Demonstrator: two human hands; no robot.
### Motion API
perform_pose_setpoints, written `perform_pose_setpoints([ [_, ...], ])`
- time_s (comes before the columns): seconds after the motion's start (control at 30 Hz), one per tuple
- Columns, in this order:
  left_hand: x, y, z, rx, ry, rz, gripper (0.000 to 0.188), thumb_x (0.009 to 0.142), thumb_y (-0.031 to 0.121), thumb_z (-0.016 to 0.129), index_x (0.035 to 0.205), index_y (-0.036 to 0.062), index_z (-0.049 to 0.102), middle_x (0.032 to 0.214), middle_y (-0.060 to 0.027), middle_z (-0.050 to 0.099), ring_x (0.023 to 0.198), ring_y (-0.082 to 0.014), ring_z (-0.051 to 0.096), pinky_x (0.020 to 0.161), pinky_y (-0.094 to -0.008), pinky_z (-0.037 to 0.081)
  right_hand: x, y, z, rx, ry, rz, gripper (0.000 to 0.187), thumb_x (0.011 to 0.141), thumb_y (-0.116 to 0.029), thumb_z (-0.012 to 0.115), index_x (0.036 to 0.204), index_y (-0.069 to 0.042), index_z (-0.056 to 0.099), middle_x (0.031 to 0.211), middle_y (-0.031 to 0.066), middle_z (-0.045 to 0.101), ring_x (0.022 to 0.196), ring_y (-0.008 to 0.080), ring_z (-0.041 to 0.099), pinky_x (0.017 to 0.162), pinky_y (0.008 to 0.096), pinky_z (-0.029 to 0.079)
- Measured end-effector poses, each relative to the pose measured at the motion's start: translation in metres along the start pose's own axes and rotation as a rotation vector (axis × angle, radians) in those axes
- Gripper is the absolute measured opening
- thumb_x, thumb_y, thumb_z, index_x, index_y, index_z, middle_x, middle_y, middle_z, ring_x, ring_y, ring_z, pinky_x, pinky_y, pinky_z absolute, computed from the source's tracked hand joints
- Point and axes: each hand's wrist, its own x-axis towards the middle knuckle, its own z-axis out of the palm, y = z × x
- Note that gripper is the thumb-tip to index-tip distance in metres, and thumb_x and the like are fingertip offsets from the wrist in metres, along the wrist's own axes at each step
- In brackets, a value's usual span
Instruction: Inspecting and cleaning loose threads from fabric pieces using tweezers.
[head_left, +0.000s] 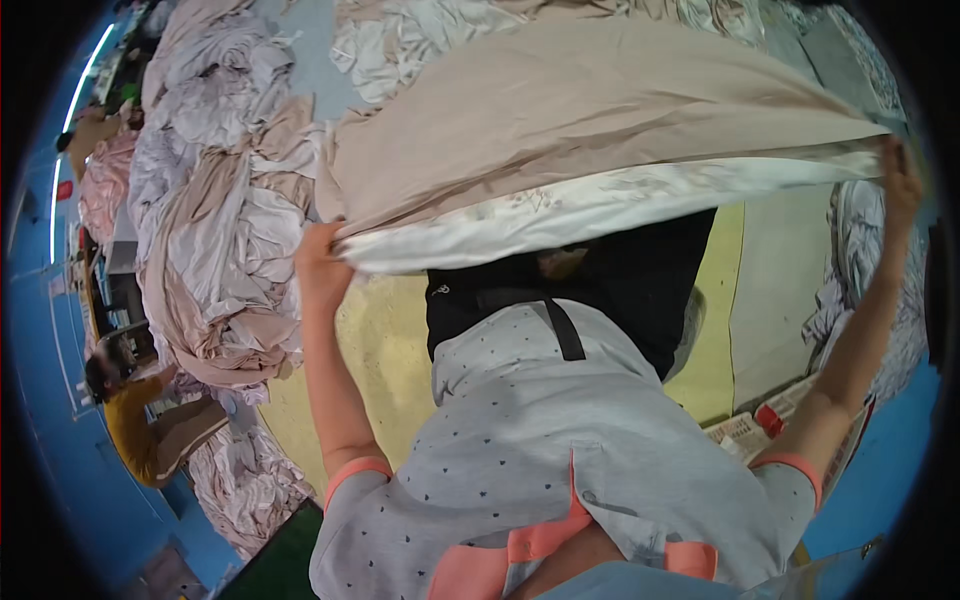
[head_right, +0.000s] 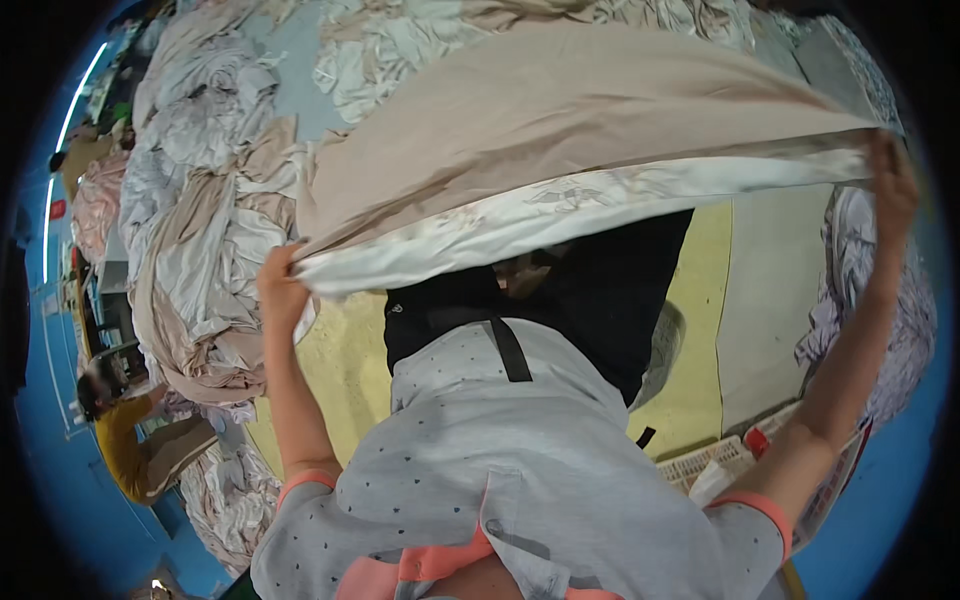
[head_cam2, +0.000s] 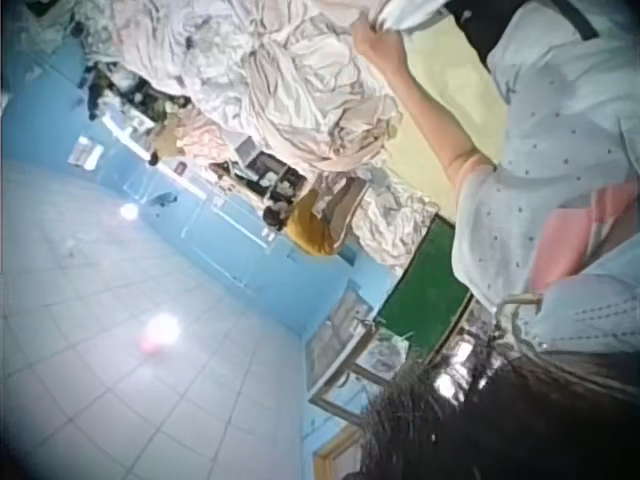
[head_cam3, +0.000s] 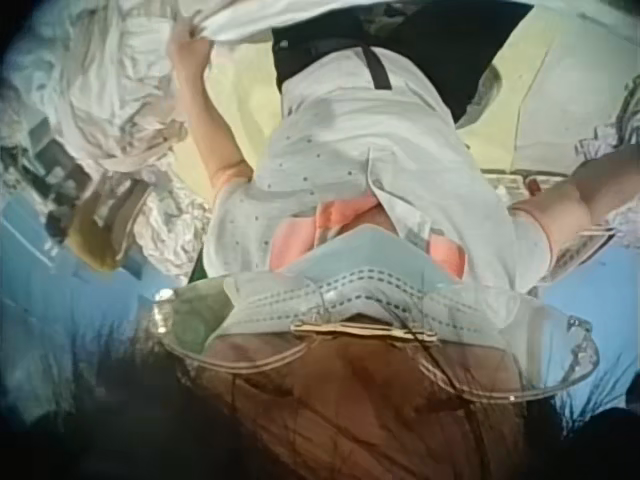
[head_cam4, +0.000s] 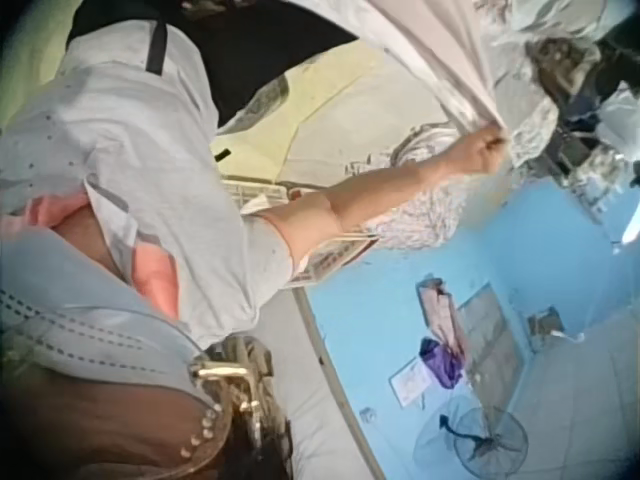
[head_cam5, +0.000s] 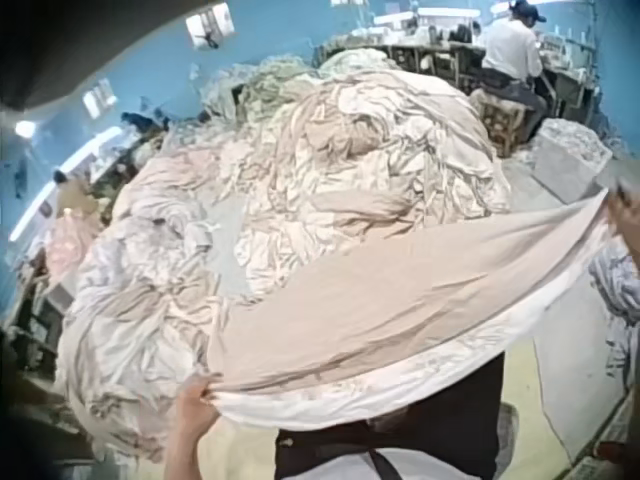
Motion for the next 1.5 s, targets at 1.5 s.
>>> perform_pose_setpoints([
  [1.5, -0.040, -0.015, 0.063, 0.125, -0.258, -0.090, 0.010, 0.078, -0.003, 0.058, 0.087, -0.0022, 0.062, 0.090, -0.0148, 0.065, 0.083, -0.0310, 0.061, 0.073, -0.0375, 0.048, -0.152, -0.192, 0.178, 0.638, 0.238, 0.975, 0.013, 0.089, -0.009, 0.064, 0.097, 0.001, 0.068, 0.082, -0.0027, 0.062, 0.076, 0.0064, 0.054, 0.069, 0.0205, 0.042],
])
